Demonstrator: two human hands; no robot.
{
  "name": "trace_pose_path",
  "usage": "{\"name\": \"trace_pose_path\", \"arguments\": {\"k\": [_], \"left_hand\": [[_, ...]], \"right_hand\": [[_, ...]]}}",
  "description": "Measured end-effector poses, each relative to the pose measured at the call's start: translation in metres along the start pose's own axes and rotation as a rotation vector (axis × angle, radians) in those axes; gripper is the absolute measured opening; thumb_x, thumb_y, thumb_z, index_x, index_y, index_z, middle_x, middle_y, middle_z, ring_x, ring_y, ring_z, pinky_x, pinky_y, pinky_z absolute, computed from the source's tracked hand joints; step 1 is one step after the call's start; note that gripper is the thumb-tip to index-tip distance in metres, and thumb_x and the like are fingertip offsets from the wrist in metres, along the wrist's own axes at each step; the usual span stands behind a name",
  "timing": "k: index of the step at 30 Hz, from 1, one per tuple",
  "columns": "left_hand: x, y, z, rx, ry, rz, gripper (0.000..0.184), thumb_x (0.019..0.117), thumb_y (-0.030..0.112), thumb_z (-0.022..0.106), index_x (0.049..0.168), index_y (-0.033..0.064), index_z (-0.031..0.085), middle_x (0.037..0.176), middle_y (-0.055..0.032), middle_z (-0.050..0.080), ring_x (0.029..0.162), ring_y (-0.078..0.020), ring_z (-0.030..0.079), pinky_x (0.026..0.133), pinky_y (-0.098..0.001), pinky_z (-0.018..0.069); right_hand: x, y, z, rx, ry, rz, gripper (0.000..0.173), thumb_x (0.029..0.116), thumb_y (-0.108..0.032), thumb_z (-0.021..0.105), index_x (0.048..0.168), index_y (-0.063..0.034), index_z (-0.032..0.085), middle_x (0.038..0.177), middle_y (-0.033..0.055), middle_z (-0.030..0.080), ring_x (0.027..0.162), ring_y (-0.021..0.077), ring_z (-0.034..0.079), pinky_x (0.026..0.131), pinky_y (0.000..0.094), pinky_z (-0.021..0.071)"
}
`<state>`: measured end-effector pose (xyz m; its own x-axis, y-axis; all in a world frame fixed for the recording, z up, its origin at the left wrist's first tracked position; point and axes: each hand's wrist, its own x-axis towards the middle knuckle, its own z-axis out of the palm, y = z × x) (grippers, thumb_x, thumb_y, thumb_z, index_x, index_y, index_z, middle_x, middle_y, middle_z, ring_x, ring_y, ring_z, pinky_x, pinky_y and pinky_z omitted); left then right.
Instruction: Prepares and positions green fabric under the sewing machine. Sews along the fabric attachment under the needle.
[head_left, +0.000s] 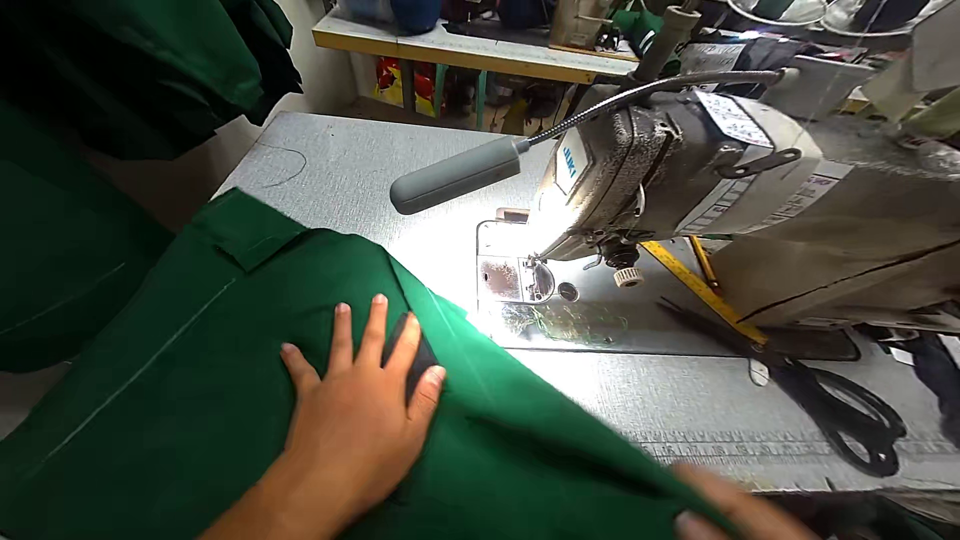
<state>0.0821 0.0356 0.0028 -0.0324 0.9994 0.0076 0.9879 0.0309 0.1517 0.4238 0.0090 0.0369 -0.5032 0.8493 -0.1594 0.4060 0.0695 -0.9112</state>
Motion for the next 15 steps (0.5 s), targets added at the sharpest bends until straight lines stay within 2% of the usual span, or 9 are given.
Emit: {"name": "trace_pose_path", "arguments": {"k": [2,3,4,6,8,9,11,13,15], "left_hand": [[-0.001,0.018,-0.006,0.060,0.011,0.056,0.073,0.1000,0.066,0.015,0.151,0.0306,0.052,0.156,-0.0210,0.046,0.139,-0.0559,0.042,0.094,-0.0820,0.0348],[-0.001,0.022,-0.005,0.088,0.068,0.106,0.071,0.0998,0.066,0.016,0.147,0.0336,0.057,0.149,-0.0205,0.054,0.130,-0.0534,0.053,0.089,-0.0755,0.0417],[0.000,0.024,-0.001,0.099,0.131,0.160,0.069,0.0995,0.066,0.017,0.144,0.0349,0.060,0.143,-0.0194,0.060,0.122,-0.0504,0.059,0.087,-0.0714,0.0433],[0.000,0.023,0.010,0.099,0.208,0.239,0.070,0.0972,0.069,0.019,0.144,0.0362,0.059,0.142,-0.0180,0.061,0.124,-0.0499,0.059,0.089,-0.0729,0.0418],[-0.002,0.020,0.019,0.036,0.181,0.270,0.074,0.0954,0.074,0.019,0.149,0.0365,0.053,0.154,-0.0169,0.050,0.140,-0.0529,0.043,0.099,-0.0838,0.0293],[-0.001,0.018,0.020,0.004,0.146,0.275,0.075,0.0944,0.076,0.020,0.152,0.0371,0.049,0.159,-0.0146,0.044,0.145,-0.0527,0.036,0.101,-0.0869,0.0226],[0.003,0.013,0.019,-0.039,0.115,0.282,0.076,0.0935,0.078,0.021,0.153,0.0385,0.048,0.163,-0.0099,0.040,0.148,-0.0508,0.032,0.102,-0.0885,0.0171],[0.009,0.006,0.021,-0.058,0.147,0.312,0.074,0.0951,0.075,0.021,0.152,0.0368,0.049,0.161,-0.0053,0.043,0.149,-0.0459,0.033,0.104,-0.0879,0.0161],[0.015,0.000,0.023,-0.067,0.160,0.368,0.075,0.0946,0.076,0.024,0.153,0.0349,0.048,0.161,-0.0027,0.044,0.151,-0.0428,0.032,0.104,-0.0885,0.0145]], "right_hand": [[0.003,-0.016,-0.054,-0.143,0.086,0.020,0.013,0.1056,-0.019,0.052,0.108,-0.0100,0.061,0.094,-0.0068,0.066,0.083,-0.0009,0.064,0.074,0.0260,0.0575],[0.004,-0.021,-0.078,-0.254,0.092,0.058,0.014,0.1057,-0.020,0.052,0.107,-0.0088,0.060,0.091,-0.0045,0.065,0.079,0.0014,0.063,0.070,0.0270,0.0565],[0.006,-0.024,-0.097,-0.375,0.085,0.118,0.020,0.1058,-0.023,0.053,0.104,-0.0054,0.062,0.086,0.0013,0.063,0.074,0.0076,0.062,0.065,0.0313,0.0535],[0.012,-0.019,-0.117,-0.637,0.060,0.237,0.034,0.1055,-0.030,0.052,0.102,0.0012,0.064,0.080,0.0160,0.063,0.069,0.0262,0.061,0.060,0.0482,0.0489],[0.017,-0.002,-0.119,-0.901,0.088,0.248,0.036,0.1029,-0.030,0.056,0.104,0.0045,0.066,0.085,0.0272,0.067,0.075,0.0447,0.067,0.064,0.0657,0.0514],[0.018,0.005,-0.116,-0.995,0.124,0.200,0.034,0.1006,-0.028,0.060,0.108,0.0045,0.068,0.094,0.0292,0.069,0.083,0.0491,0.069,0.070,0.0694,0.0535],[0.030,0.006,-0.101,-1.055,0.213,0.045,0.034,0.0987,-0.029,0.061,0.111,0.0009,0.071,0.102,0.0259,0.071,0.092,0.0468,0.070,0.077,0.0666,0.0555],[0.054,0.002,-0.075,-1.028,0.332,-0.133,0.031,0.0982,-0.032,0.059,0.107,-0.0060,0.075,0.098,0.0142,0.075,0.090,0.0343,0.073,0.075,0.0559,0.0598],[0.091,0.000,-0.048,-0.919,0.418,-0.204,0.034,0.0957,-0.035,0.062,0.112,-0.0073,0.073,0.100,0.0086,0.075,0.088,0.0257,0.073,0.074,0.0474,0.0619]]}}
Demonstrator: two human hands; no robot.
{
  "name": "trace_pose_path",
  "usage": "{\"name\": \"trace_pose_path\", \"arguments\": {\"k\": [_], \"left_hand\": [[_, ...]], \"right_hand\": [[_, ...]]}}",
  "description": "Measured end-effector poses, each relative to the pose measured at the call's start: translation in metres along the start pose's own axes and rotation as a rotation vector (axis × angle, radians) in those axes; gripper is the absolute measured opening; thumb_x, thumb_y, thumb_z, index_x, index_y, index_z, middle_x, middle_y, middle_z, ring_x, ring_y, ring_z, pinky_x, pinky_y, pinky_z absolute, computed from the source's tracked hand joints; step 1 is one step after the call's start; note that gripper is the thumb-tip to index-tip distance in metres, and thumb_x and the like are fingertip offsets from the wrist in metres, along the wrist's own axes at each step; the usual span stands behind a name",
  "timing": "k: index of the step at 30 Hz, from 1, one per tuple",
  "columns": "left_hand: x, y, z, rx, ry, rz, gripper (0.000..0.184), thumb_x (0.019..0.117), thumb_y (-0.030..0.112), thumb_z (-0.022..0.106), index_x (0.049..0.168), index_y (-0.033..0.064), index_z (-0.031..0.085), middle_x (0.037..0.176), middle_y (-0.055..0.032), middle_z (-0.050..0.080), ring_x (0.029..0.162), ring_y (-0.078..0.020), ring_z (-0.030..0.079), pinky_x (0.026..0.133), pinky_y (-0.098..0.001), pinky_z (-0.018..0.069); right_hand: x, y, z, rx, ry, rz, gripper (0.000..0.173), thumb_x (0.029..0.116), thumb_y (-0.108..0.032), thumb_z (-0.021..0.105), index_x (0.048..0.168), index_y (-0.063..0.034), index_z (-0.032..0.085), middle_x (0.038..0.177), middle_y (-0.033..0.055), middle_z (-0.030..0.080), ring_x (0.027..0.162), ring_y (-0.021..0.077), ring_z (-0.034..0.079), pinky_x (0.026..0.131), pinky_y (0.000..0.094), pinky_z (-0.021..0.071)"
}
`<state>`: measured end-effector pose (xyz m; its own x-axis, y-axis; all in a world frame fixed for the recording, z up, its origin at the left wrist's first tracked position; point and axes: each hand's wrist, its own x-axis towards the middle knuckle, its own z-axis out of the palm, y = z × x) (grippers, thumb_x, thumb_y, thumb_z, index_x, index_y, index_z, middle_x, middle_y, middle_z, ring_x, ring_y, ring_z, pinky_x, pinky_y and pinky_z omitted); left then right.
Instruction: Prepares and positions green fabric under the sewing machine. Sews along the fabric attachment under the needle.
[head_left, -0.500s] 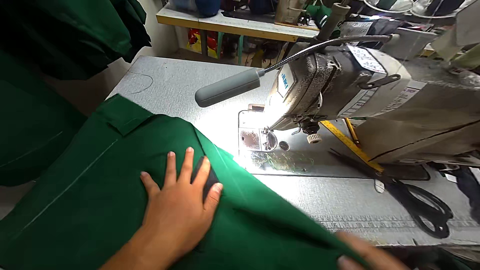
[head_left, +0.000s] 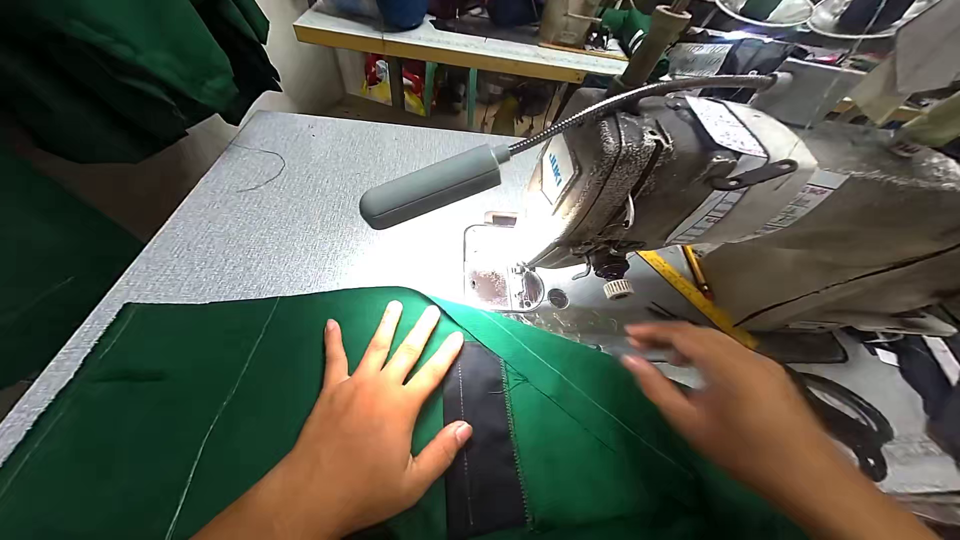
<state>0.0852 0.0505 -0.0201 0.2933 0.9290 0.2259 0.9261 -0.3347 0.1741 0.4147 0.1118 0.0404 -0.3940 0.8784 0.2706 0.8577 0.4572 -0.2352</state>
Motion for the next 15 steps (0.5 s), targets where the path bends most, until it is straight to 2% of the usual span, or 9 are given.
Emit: {"name": "trace_pose_path", "arguments": {"k": [3,4,5,7,8,10,12,13,15], "left_hand": [[0.003,-0.004,0.001,-0.003,-0.046,0.037,0.079,0.0916,0.080,0.024,0.155,0.0375,0.044,0.161,0.0008,0.043,0.152,-0.0408,0.030,0.103,-0.0896,0.0126],[0.004,-0.004,0.001,-0.005,-0.062,0.037,0.079,0.0911,0.080,0.024,0.156,0.0383,0.042,0.162,0.0010,0.042,0.152,-0.0413,0.029,0.103,-0.0898,0.0121],[0.004,-0.004,0.000,-0.006,-0.074,0.035,0.079,0.0909,0.081,0.023,0.156,0.0394,0.041,0.163,0.0010,0.040,0.152,-0.0419,0.028,0.103,-0.0900,0.0122],[0.005,-0.005,-0.002,-0.011,-0.096,0.036,0.077,0.0906,0.081,0.023,0.156,0.0430,0.040,0.164,0.0002,0.039,0.152,-0.0432,0.028,0.101,-0.0905,0.0125],[0.005,-0.005,-0.003,-0.014,-0.108,0.037,0.077,0.0905,0.082,0.024,0.156,0.0444,0.040,0.164,-0.0008,0.038,0.152,-0.0442,0.027,0.101,-0.0907,0.0122],[0.006,-0.006,-0.003,-0.022,-0.117,0.046,0.076,0.0898,0.082,0.024,0.155,0.0458,0.039,0.164,-0.0025,0.039,0.151,-0.0458,0.028,0.100,-0.0909,0.0127],[0.011,-0.009,-0.002,-0.027,-0.120,0.071,0.076,0.0895,0.083,0.025,0.155,0.0465,0.040,0.163,-0.0019,0.040,0.151,-0.0460,0.029,0.100,-0.0908,0.0135],[0.016,-0.012,-0.002,-0.032,-0.129,0.088,0.075,0.0897,0.083,0.026,0.155,0.0469,0.039,0.164,-0.0012,0.039,0.151,-0.0458,0.029,0.100,-0.0909,0.0132],[0.026,-0.017,-0.001,-0.052,-0.147,0.120,0.074,0.0899,0.081,0.027,0.155,0.0476,0.038,0.164,-0.0004,0.038,0.152,-0.0448,0.026,0.101,-0.0907,0.0111]], "right_hand": [[0.046,-0.024,0.040,0.201,-0.001,0.173,0.048,0.0876,-0.032,0.077,0.125,-0.0044,0.067,0.113,0.0145,0.072,0.099,0.0301,0.071,0.083,0.0526,0.0593],[0.057,-0.027,0.054,0.236,0.036,0.189,0.048,0.0847,-0.031,0.080,0.123,-0.0042,0.068,0.112,0.0147,0.071,0.102,0.0301,0.070,0.088,0.0536,0.0576],[0.065,-0.027,0.068,0.258,0.093,0.167,0.039,0.0832,-0.029,0.081,0.114,-0.0059,0.073,0.108,0.0121,0.073,0.103,0.0277,0.069,0.091,0.0532,0.0559],[0.070,-0.024,0.087,0.281,0.191,0.105,0.015,0.0848,-0.024,0.077,0.094,-0.0115,0.076,0.095,0.0032,0.074,0.097,0.0198,0.069,0.092,0.0509,0.0537],[0.069,-0.025,0.089,0.283,0.193,0.097,0.011,0.0874,-0.023,0.073,0.092,-0.0133,0.075,0.093,0.0005,0.073,0.096,0.0178,0.069,0.093,0.0503,0.0530],[0.059,-0.030,0.085,0.271,0.114,0.078,0.017,0.0946,-0.024,0.064,0.100,-0.0181,0.078,0.093,-0.0040,0.073,0.096,0.0144,0.068,0.091,0.0472,0.0543],[0.056,-0.032,0.082,0.188,0.023,0.011,0.023,0.0958,-0.024,0.057,0.101,-0.0213,0.080,0.091,-0.0055,0.071,0.095,0.0138,0.067,0.090,0.0456,0.0538],[0.060,-0.026,0.078,0.121,-0.038,0.008,0.024,0.0969,-0.024,0.056,0.101,-0.0204,0.079,0.090,-0.0025,0.072,0.093,0.0167,0.068,0.090,0.0482,0.0542],[0.075,-0.007,0.059,-0.060,-0.215,0.147,0.023,0.0992,-0.021,0.060,0.105,-0.0070,0.077,0.096,0.0159,0.074,0.097,0.0356,0.070,0.090,0.0596,0.0518]]}}
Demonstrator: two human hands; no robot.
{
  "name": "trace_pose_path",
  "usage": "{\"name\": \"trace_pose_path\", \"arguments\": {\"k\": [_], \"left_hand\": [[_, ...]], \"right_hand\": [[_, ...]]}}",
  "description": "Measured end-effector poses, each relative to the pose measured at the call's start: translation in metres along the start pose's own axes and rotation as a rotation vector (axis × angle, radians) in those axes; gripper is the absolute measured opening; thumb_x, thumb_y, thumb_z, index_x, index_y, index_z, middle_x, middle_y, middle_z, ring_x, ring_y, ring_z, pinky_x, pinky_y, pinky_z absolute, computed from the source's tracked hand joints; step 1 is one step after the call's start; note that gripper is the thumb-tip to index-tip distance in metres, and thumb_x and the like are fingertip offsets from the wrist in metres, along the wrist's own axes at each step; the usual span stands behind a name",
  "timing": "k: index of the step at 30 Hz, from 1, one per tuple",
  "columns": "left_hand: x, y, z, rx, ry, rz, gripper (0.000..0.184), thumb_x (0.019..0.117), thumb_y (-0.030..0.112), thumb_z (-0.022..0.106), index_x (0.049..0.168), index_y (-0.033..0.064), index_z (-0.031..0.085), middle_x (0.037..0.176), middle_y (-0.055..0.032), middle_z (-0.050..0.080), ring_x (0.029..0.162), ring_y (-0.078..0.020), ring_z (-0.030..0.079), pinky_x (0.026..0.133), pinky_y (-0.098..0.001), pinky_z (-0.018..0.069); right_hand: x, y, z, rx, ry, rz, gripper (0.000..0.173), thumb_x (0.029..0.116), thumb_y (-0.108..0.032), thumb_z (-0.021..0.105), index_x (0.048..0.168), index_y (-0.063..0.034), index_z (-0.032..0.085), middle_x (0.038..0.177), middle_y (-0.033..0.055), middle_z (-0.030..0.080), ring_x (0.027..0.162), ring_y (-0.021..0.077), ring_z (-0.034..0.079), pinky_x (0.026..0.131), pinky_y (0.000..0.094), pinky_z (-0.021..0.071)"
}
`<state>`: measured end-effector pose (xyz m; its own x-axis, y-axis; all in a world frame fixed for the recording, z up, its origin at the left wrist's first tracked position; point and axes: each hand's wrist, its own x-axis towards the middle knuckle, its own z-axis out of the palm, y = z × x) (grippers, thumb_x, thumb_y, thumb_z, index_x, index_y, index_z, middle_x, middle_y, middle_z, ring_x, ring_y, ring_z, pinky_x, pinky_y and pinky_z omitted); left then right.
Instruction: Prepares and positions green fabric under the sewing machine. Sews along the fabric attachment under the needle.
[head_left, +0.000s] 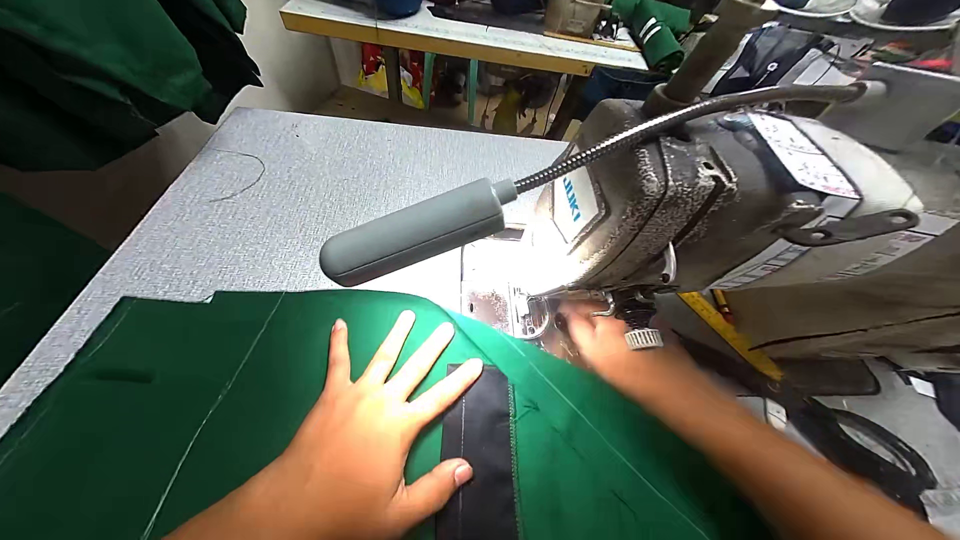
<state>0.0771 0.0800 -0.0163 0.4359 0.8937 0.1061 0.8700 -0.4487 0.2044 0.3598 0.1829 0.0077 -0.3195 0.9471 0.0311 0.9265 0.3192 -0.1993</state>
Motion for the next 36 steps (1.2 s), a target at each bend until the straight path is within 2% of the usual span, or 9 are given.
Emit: {"name": "trace_pose_path", "arguments": {"k": [2,4,8,16,19,22,25,29,36], "left_hand": [[0.007,-0.004,0.000,-0.006,0.004,0.026,0.073,0.0904,0.080,0.026,0.155,0.0477,0.038,0.164,-0.0007,0.039,0.153,-0.0442,0.026,0.102,-0.0906,0.0100],[0.012,-0.007,0.001,0.009,0.008,0.025,0.074,0.0908,0.081,0.024,0.156,0.0473,0.037,0.164,-0.0009,0.038,0.153,-0.0436,0.026,0.102,-0.0906,0.0101],[0.004,0.001,0.003,0.006,0.009,-0.003,0.075,0.0902,0.081,0.024,0.156,0.0471,0.038,0.164,-0.0019,0.039,0.152,-0.0448,0.027,0.101,-0.0912,0.0098],[-0.013,0.011,-0.005,0.001,-0.023,-0.032,0.076,0.0903,0.083,0.025,0.155,0.0458,0.039,0.164,-0.0040,0.038,0.151,-0.0468,0.029,0.100,-0.0911,0.0135],[-0.001,0.008,-0.003,-0.022,0.122,0.016,0.070,0.0950,0.076,0.026,0.149,0.0400,0.052,0.157,-0.0045,0.049,0.148,-0.0423,0.037,0.103,-0.0889,0.0172],[0.018,0.000,-0.001,-0.003,0.083,0.042,0.073,0.0930,0.078,0.028,0.154,0.0404,0.045,0.163,0.0007,0.041,0.152,-0.0382,0.030,0.106,-0.0879,0.0123],[0.019,-0.002,0.001,0.034,-0.022,0.034,0.083,0.0887,0.085,0.023,0.158,0.0415,0.036,0.167,-0.0006,0.033,0.154,-0.0409,0.025,0.105,-0.0891,0.0074],[0.009,0.008,0.000,0.002,-0.057,0.022,0.085,0.0863,0.087,0.025,0.158,0.0421,0.036,0.164,-0.0054,0.038,0.149,-0.0463,0.033,0.101,-0.0912,0.0107],[0.059,-0.011,-0.001,0.016,-0.139,-0.004,0.083,0.0881,0.085,0.022,0.160,0.0444,0.028,0.171,0.0048,0.021,0.158,-0.0353,0.013,0.109,-0.0849,0.0052]], "right_hand": [[-0.002,0.012,-0.024,-0.178,0.058,0.052,0.023,0.0957,-0.016,0.066,0.096,0.0056,0.073,0.090,0.0285,0.070,0.091,0.0487,0.069,0.080,0.0676,0.0517],[-0.026,0.020,-0.021,-0.181,0.323,-0.230,0.027,0.0956,-0.023,0.058,0.093,-0.0013,0.073,0.088,0.0186,0.072,0.087,0.0380,0.071,0.077,0.0587,0.0549],[-0.069,-0.003,0.003,0.027,0.039,-0.731,0.040,0.1086,-0.046,0.037,0.142,-0.0337,0.055,0.151,-0.0032,0.055,0.145,0.0233,0.046,0.115,0.0612,0.0349],[-0.055,0.047,-0.038,-0.280,0.214,-0.192,0.046,0.1007,-0.038,0.043,0.120,-0.0092,0.074,0.136,0.0250,0.062,0.129,0.0508,0.056,0.102,0.0751,0.0400],[-0.074,0.003,-0.024,-0.133,0.220,-0.337,0.046,0.1063,-0.042,0.039,0.129,-0.0169,0.070,0.138,0.0133,0.065,0.134,0.0394,0.056,0.106,0.0719,0.0398],[-0.063,-0.013,0.003,-0.038,0.126,-0.456,0.060,0.1039,-0.061,0.031,0.144,-0.0260,0.060,0.150,0.0026,0.057,0.144,0.0277,0.048,0.113,0.0664,0.0352],[-0.064,-0.007,0.016,-0.048,-0.013,-0.437,0.080,0.0972,-0.076,0.021,0.156,-0.0281,0.044,0.161,0.0047,0.043,0.152,0.0330,0.035,0.117,0.0730,0.0239],[-0.081,0.001,0.014,-0.041,-0.053,-0.415,0.088,0.0899,-0.085,0.028,0.157,-0.0289,0.041,0.162,0.0096,0.042,0.150,0.0445,0.033,0.112,0.0764,0.0254],[-0.024,0.025,0.009,-0.059,-0.132,-0.352,0.089,0.0895,-0.085,0.028,0.159,-0.0297,0.040,0.157,0.0088,0.048,0.147,0.0342,0.042,0.113,0.0689,0.0337]]}}
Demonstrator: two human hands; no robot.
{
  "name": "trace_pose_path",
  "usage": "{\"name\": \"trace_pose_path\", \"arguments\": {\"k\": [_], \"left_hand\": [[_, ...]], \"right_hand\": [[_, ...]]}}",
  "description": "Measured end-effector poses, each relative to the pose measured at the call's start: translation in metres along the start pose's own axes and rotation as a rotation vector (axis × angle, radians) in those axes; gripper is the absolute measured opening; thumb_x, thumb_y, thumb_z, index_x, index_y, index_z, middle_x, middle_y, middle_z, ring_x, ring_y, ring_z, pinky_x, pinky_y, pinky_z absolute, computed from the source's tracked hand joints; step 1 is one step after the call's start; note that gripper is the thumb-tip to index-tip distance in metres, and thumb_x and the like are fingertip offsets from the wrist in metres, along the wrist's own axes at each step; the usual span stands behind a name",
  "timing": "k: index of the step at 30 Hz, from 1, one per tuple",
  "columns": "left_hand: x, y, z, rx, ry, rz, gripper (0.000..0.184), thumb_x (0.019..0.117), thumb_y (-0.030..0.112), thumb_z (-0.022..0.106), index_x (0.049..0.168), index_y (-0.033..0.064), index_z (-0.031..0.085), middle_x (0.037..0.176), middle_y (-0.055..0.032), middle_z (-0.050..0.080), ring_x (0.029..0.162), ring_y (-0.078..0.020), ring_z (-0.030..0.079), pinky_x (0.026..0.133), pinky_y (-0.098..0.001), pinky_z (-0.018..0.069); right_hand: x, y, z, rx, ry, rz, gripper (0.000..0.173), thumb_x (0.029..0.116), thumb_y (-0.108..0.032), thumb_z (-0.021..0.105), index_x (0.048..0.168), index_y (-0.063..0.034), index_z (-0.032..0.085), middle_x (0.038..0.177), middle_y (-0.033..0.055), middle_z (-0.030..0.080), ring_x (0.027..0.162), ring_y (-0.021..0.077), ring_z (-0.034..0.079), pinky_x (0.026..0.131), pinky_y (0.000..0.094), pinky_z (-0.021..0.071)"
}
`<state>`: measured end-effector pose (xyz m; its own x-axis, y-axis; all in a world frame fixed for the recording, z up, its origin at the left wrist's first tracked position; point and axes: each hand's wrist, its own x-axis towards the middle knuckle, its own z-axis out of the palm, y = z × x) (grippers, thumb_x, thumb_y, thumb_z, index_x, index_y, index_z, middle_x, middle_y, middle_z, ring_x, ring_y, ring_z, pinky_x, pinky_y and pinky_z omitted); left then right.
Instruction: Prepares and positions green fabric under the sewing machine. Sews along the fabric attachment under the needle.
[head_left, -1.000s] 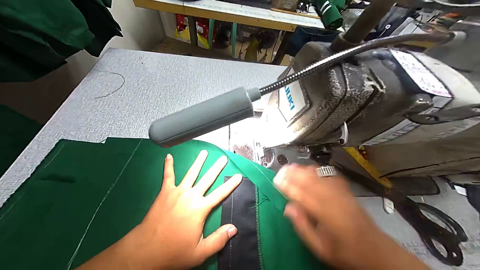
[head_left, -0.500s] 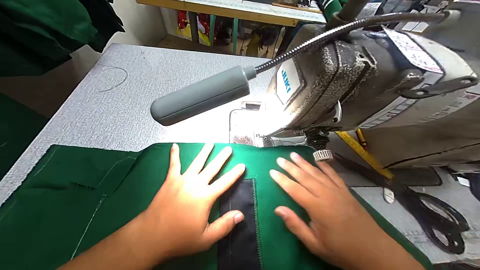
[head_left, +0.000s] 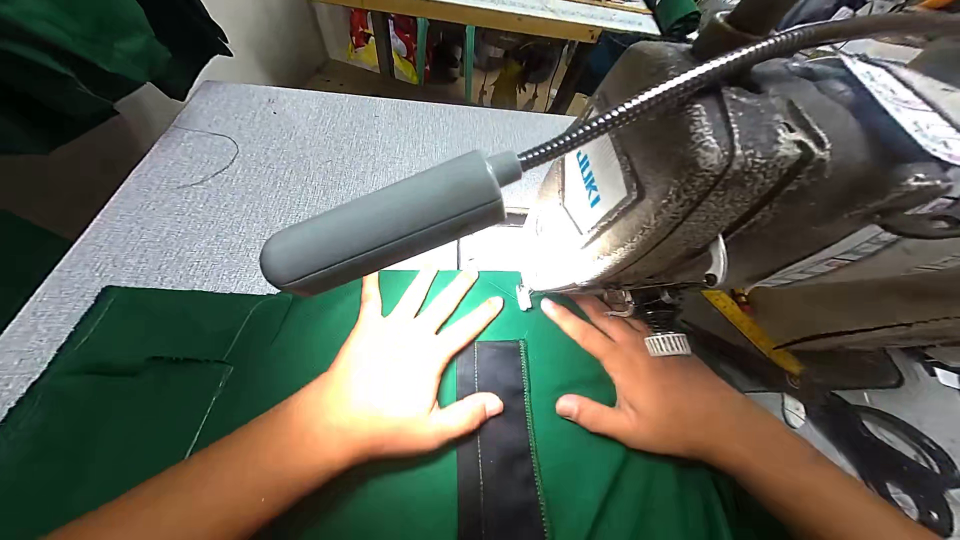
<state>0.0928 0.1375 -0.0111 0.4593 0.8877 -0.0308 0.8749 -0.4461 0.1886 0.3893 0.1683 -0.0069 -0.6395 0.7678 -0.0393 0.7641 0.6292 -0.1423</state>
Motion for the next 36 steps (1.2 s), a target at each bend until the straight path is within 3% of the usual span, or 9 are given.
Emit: {"name": "trace_pose_path", "arguments": {"k": [5,11,17,20,22,26,30,33,36], "left_hand": [[-0.035,0.015,0.007,-0.022,0.094,0.057,0.085,0.0875,0.086,0.024,0.158,0.0401,0.036,0.167,-0.0075,0.032,0.152,-0.0454,0.027,0.104,-0.0896,0.0091],[-0.061,0.031,0.005,-0.051,0.014,0.068,0.085,0.0864,0.087,0.028,0.158,0.0406,0.036,0.165,-0.0084,0.035,0.148,-0.0493,0.033,0.100,-0.0905,0.0124],[-0.067,0.033,0.005,-0.061,0.029,0.063,0.084,0.0869,0.086,0.031,0.157,0.0399,0.038,0.165,-0.0070,0.035,0.149,-0.0474,0.031,0.101,-0.0900,0.0127],[-0.061,0.031,0.005,-0.040,0.009,0.048,0.087,0.0854,0.089,0.026,0.158,0.0423,0.033,0.167,-0.0039,0.033,0.151,-0.0450,0.030,0.101,-0.0898,0.0117],[-0.058,0.027,0.007,-0.032,0.034,0.057,0.090,0.0844,0.089,0.026,0.159,0.0404,0.033,0.166,-0.0038,0.035,0.150,-0.0440,0.032,0.101,-0.0899,0.0113],[-0.051,0.022,0.007,-0.025,0.045,0.063,0.094,0.0834,0.090,0.027,0.160,0.0358,0.032,0.166,-0.0035,0.035,0.151,-0.0434,0.031,0.102,-0.0901,0.0102],[-0.030,0.017,0.007,-0.019,0.037,0.021,0.092,0.0856,0.088,0.024,0.161,0.0360,0.032,0.167,0.0014,0.032,0.154,-0.0381,0.026,0.105,-0.0884,0.0088],[-0.001,0.004,-0.002,-0.015,-0.039,-0.034,0.092,0.0860,0.088,0.022,0.162,0.0375,0.027,0.170,0.0042,0.023,0.158,-0.0346,0.014,0.109,-0.0852,0.0029],[0.019,-0.007,-0.004,0.004,-0.007,-0.063,0.092,0.0862,0.088,0.021,0.163,0.0372,0.026,0.170,-0.0002,0.023,0.158,-0.0354,0.013,0.110,-0.0840,0.0040]], "right_hand": [[-0.035,-0.030,0.002,-0.031,0.110,-0.075,0.084,0.0935,-0.080,0.031,0.154,-0.0243,0.047,0.157,0.0151,0.048,0.145,0.0423,0.042,0.110,0.0752,0.0327],[-0.032,-0.048,0.003,-0.012,0.448,-0.024,0.046,0.1030,-0.049,0.047,0.123,-0.0150,0.069,0.125,0.0089,0.071,0.122,0.0279,0.063,0.102,0.0513,0.0491],[-0.003,-0.041,0.010,0.013,0.239,-0.063,0.059,0.1048,-0.056,0.034,0.140,-0.0189,0.062,0.149,-0.0023,0.058,0.144,0.0200,0.047,0.116,0.0606,0.0347],[-0.016,-0.040,0.001,-0.110,0.254,0.067,0.064,0.1038,-0.056,0.031,0.142,-0.0154,0.062,0.146,0.0080,0.060,0.140,0.0333,0.052,0.109,0.0766,0.0311],[-0.034,-0.054,-0.013,-0.097,0.237,0.082,0.068,0.1040,-0.060,0.029,0.144,-0.0143,0.059,0.147,0.0116,0.059,0.142,0.0376,0.048,0.110,0.0801,0.0251],[-0.058,-0.072,-0.015,0.080,-0.071,0.121,0.080,0.0988,-0.072,0.034,0.158,-0.0194,0.041,0.164,0.0141,0.037,0.152,0.0425,0.030,0.113,0.0808,0.0158],[-0.038,-0.033,0.016,-0.018,0.127,0.055,0.080,0.0976,-0.076,0.019,0.157,-0.0285,0.043,0.161,0.0056,0.044,0.151,0.0348,0.036,0.111,0.0802,0.0220],[-0.005,-0.004,0.007,0.032,0.011,0.062,0.077,0.0974,-0.075,0.022,0.160,-0.0319,0.038,0.162,0.0041,0.042,0.152,0.0305,0.034,0.115,0.0766,0.0209],[0.018,0.016,0.004,0.054,-0.025,0.069,0.080,0.0957,-0.077,0.025,0.153,-0.0272,0.049,0.147,0.0059,0.058,0.141,0.0286,0.049,0.112,0.0689,0.0331]]}}
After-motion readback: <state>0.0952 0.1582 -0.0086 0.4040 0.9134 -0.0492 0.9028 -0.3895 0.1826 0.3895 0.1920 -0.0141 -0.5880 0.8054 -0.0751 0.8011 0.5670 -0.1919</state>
